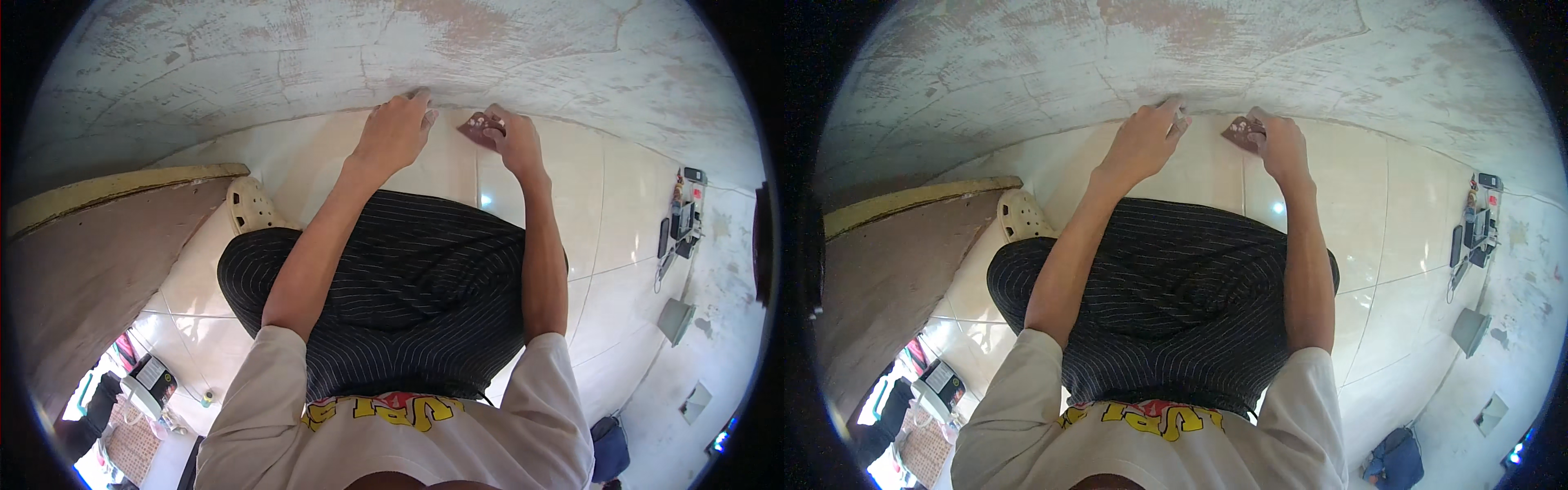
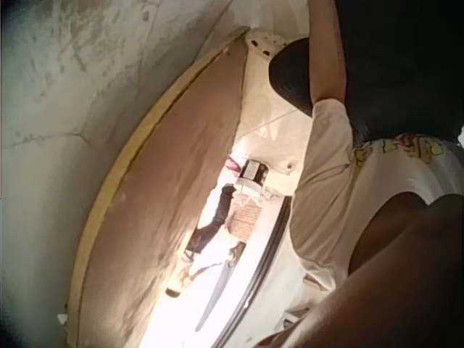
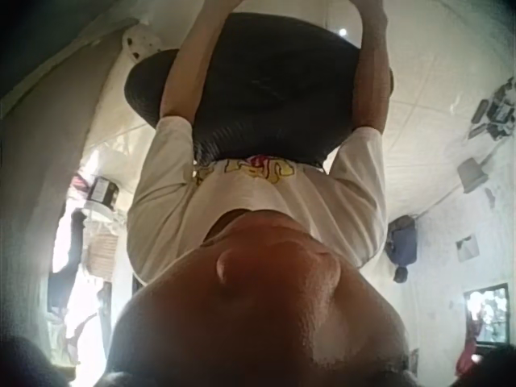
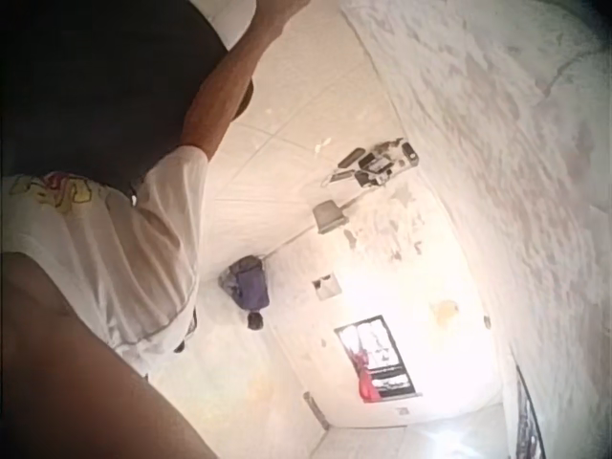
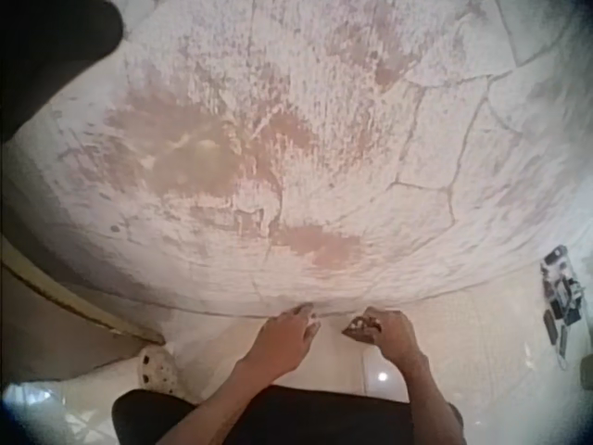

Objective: The person sands a wall with a piece of sandpaper held in their hand, moving it across different areas of the lower wall surface.

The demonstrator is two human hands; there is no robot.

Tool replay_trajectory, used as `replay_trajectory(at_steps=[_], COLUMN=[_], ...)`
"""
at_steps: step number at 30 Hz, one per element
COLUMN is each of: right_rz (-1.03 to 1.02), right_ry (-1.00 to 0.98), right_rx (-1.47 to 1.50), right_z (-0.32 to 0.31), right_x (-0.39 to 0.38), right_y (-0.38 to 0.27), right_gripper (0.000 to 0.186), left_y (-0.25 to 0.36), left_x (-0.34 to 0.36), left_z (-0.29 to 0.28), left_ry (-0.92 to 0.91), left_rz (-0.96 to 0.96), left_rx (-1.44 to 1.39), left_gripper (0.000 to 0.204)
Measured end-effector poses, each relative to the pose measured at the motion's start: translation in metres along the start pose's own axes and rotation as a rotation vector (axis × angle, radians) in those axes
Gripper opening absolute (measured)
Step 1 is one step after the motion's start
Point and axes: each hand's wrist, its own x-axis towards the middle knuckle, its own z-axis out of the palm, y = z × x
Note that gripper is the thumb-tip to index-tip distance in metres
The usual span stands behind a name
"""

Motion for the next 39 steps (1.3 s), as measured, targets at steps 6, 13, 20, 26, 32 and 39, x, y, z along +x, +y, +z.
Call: replay_trajectory(at_steps=[6, 13, 20, 26, 32, 39], right_rz=[0.054, -0.034, 0.026, 0.03, 0.003, 0.062], right_ry=[-0.471, 0.108, -0.313, -0.109, -0.169, 0.02], right_rx=[0.124, -0.183, 0.049, -0.196, -0.097, -0.406], right_z=[-0.024, 0.016, -0.013, 0.005, -0.019, 0.002], right_x=[-0.009, 0.002, -0.003, -0.002, -0.013, -0.006], right_y=[-0.009, -0.009, 0.006, -0.003, 0.05, 0.048], right_gripper=[0.021, 0.013, 0.016, 0.015, 0.02, 0.013], left_y=[0.001, -0.003, -0.002, -0.001, -0.006, 0.004], left_x=[-0.003, 0.0, -0.002, -0.001, -0.001, 0.0], left_z=[-0.003, 0.002, -0.003, 0.002, 0.001, 0.001], left_ry=[0.024, 0.001, 0.033, 0.02, 0.034, -0.012], left_rz=[-0.009, -0.015, -0.009, -0.003, -0.016, -0.024], left_rx=[-0.02, 0.001, 0.002, 0.032, 0.013, 0.034], left_gripper=[0.032, 0.027, 0.026, 0.025, 0.025, 0.03])
